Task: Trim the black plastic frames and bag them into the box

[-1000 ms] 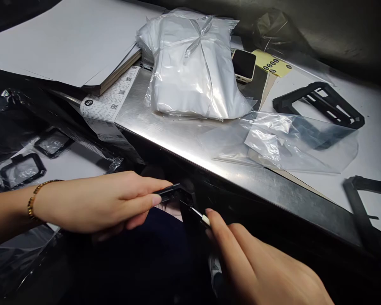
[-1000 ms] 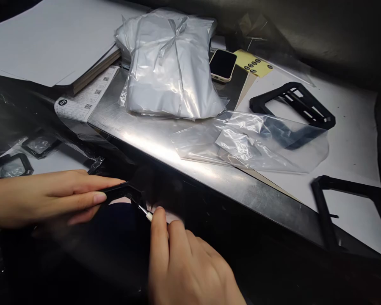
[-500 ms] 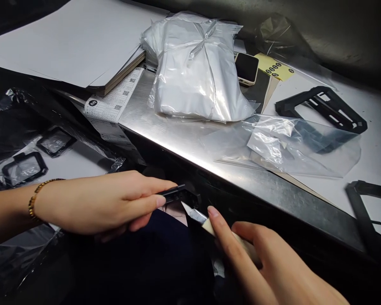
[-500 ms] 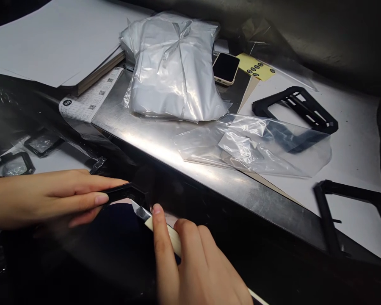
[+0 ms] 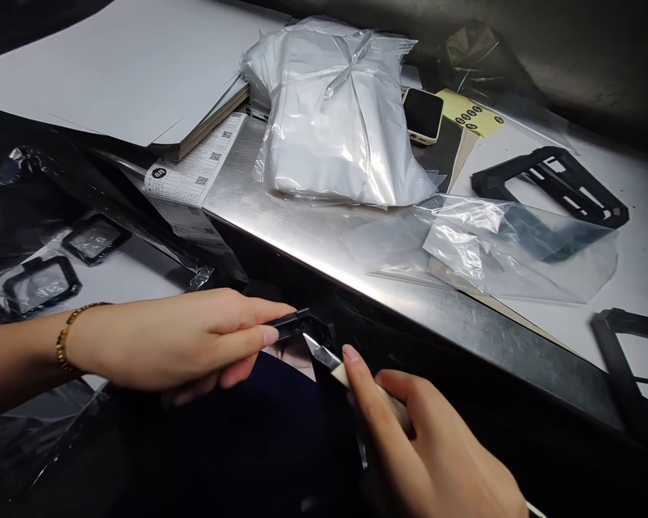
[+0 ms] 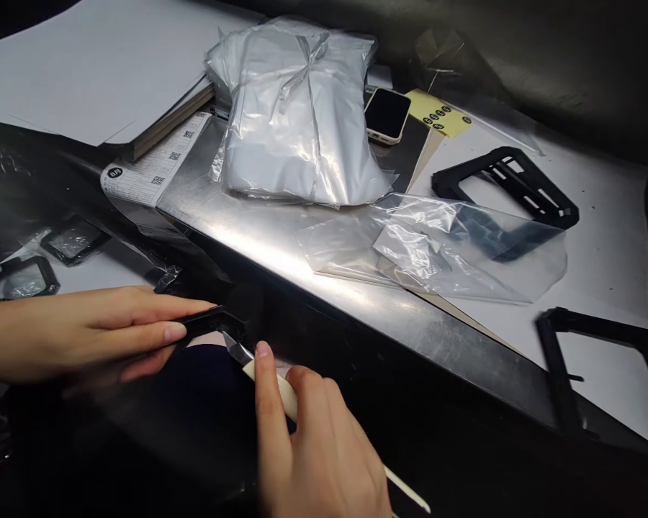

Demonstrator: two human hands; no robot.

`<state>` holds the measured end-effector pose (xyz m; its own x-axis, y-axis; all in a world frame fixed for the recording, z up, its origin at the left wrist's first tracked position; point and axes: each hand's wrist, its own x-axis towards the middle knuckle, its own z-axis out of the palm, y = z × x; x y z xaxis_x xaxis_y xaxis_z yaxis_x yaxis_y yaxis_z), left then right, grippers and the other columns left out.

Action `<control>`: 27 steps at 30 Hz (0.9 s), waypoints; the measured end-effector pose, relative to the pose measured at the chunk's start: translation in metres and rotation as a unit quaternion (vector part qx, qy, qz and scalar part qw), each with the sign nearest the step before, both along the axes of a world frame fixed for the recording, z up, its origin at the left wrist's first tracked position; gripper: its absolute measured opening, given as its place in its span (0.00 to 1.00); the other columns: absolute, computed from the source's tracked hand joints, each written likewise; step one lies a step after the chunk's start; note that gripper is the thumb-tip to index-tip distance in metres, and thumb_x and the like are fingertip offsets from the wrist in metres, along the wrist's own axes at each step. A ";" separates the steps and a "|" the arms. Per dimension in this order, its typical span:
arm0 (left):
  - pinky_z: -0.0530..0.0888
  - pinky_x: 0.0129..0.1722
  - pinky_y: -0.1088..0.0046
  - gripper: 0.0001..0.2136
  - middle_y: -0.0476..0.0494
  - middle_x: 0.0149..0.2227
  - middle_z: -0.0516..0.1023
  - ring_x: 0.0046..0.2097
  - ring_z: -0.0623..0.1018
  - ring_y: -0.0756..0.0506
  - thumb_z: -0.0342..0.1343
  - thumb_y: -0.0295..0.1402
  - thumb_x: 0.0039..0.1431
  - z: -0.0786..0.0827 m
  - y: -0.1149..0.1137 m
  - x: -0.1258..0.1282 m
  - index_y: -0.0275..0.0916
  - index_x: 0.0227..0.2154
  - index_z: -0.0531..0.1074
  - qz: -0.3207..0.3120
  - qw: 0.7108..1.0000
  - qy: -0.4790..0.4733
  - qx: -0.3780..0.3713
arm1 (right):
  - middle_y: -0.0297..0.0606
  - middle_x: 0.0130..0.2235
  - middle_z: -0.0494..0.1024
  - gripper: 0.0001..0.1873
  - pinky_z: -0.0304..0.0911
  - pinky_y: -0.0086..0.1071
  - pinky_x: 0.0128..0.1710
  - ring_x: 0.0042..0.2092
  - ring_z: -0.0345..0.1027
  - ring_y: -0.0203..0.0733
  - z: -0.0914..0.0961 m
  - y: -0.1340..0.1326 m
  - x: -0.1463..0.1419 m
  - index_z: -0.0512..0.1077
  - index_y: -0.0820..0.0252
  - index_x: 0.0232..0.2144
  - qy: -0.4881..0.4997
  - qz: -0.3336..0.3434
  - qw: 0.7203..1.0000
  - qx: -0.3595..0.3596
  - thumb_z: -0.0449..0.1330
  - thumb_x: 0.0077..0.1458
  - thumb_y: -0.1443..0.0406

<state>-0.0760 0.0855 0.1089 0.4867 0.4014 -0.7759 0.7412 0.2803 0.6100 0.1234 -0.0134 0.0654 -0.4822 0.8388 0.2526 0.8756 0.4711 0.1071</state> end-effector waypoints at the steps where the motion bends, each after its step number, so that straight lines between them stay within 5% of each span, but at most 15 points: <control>1: 0.61 0.14 0.82 0.17 0.56 0.19 0.65 0.16 0.63 0.55 0.39 0.42 0.58 0.000 0.000 0.000 0.54 0.51 0.59 0.000 1.000 -0.004 -0.003 | 0.43 0.28 0.71 0.18 0.62 0.25 0.22 0.26 0.67 0.36 -0.002 0.001 -0.001 0.64 0.70 0.47 0.010 0.004 1.000 0.015 0.44 0.55 0.74; 8: 0.59 0.12 0.84 0.16 0.57 0.19 0.64 0.14 0.61 0.57 0.38 0.41 0.59 0.000 0.002 0.001 0.49 0.49 0.61 -0.018 1.000 -0.026 -0.004 | 0.38 0.27 0.72 0.15 0.60 0.20 0.20 0.23 0.65 0.30 -0.003 0.004 0.004 0.68 0.64 0.44 0.118 0.008 0.993 -0.008 0.51 0.53 0.73; 27: 0.63 0.14 0.81 0.16 0.56 0.18 0.64 0.13 0.62 0.56 0.38 0.42 0.58 -0.001 0.001 0.000 0.48 0.44 0.65 -0.019 0.999 -0.024 0.008 | 0.38 0.27 0.73 0.18 0.61 0.25 0.18 0.22 0.66 0.33 0.005 0.000 0.005 0.65 0.65 0.47 0.017 -0.007 0.999 -0.039 0.44 0.56 0.72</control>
